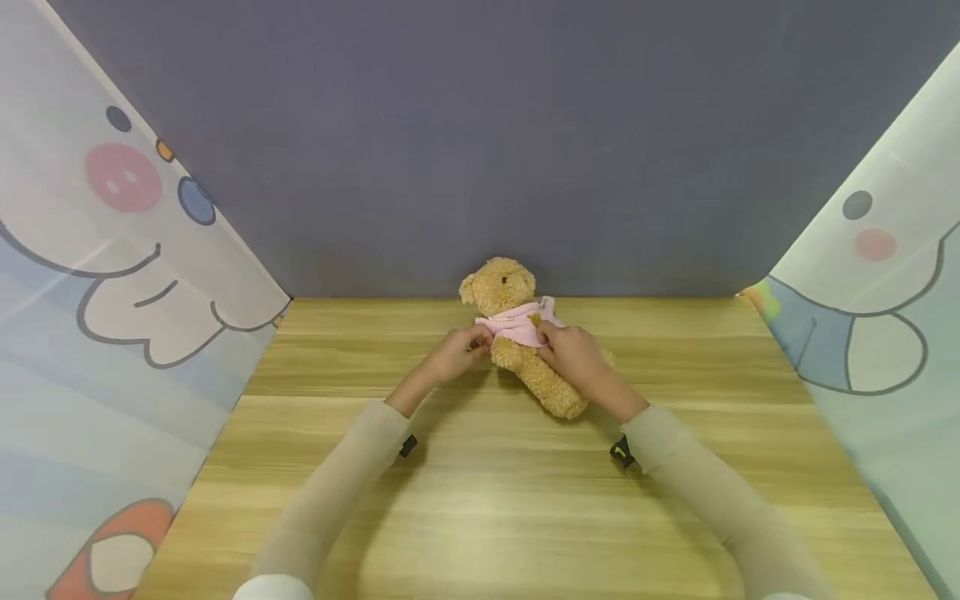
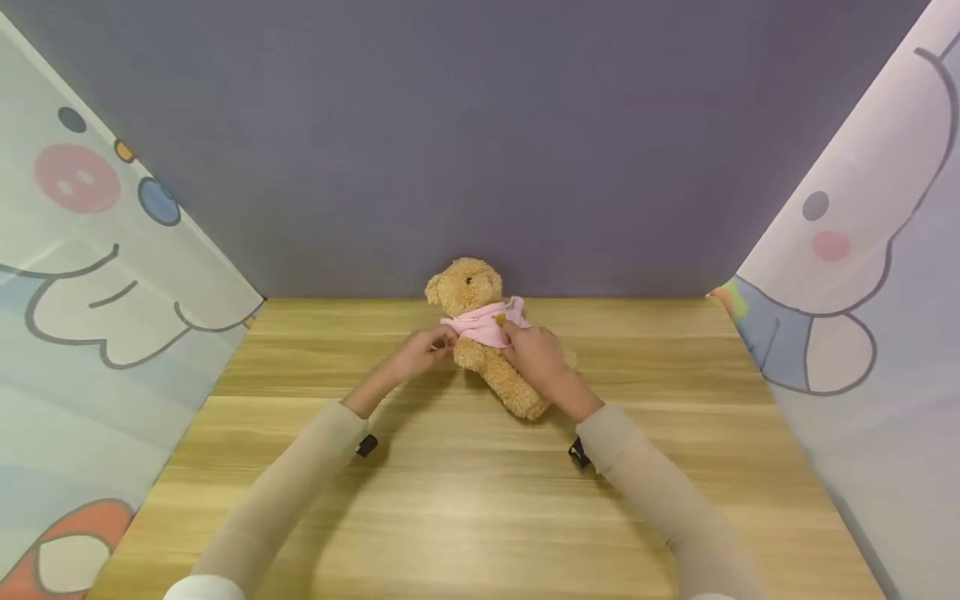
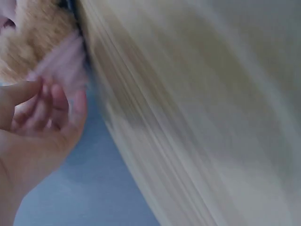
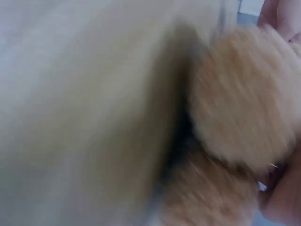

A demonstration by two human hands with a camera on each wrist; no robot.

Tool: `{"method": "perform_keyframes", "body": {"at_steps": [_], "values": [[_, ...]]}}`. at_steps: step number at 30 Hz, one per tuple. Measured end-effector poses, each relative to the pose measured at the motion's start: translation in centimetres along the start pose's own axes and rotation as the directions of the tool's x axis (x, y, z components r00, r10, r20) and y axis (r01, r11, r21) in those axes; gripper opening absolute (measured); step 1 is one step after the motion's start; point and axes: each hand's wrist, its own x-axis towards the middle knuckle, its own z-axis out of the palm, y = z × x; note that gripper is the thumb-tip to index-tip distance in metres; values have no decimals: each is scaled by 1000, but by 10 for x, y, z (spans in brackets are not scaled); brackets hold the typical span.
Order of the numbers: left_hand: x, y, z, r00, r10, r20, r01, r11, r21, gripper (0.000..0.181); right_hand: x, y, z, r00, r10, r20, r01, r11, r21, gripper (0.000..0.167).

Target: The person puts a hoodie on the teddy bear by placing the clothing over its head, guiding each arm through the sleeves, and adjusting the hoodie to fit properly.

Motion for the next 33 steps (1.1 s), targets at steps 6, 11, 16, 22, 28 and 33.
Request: {"method": "perform_keyframes", "body": {"at_steps": [6,11,16,22,28,33], "values": [[4,14,1,990,-46,-131,39,998,-53,30,14,-15,-21,994,-67,89,70,997,-30,16],[10,12,5,993,-43,-106,40,999,-25,27,18,-36,-12,991,16,133,-5,997,-78,46],[4,2,4,987,-80,-140,76,996,-37,20,25,-45,2,989,81,127,-67,992,-107,54],[5,-3,1,989,-75,-131,59,991,-121,26,36,-35,2,992,48,117,-34,993,-114,51],[10,-2,9,974,-86,-212,69,994,-86,23,37,-30,-4,989,21,146,-11,998,-63,54],[8,5,19,944,-101,-313,91,995,-46,18,33,-34,-4,987,43,154,-24,993,-119,60]]}}
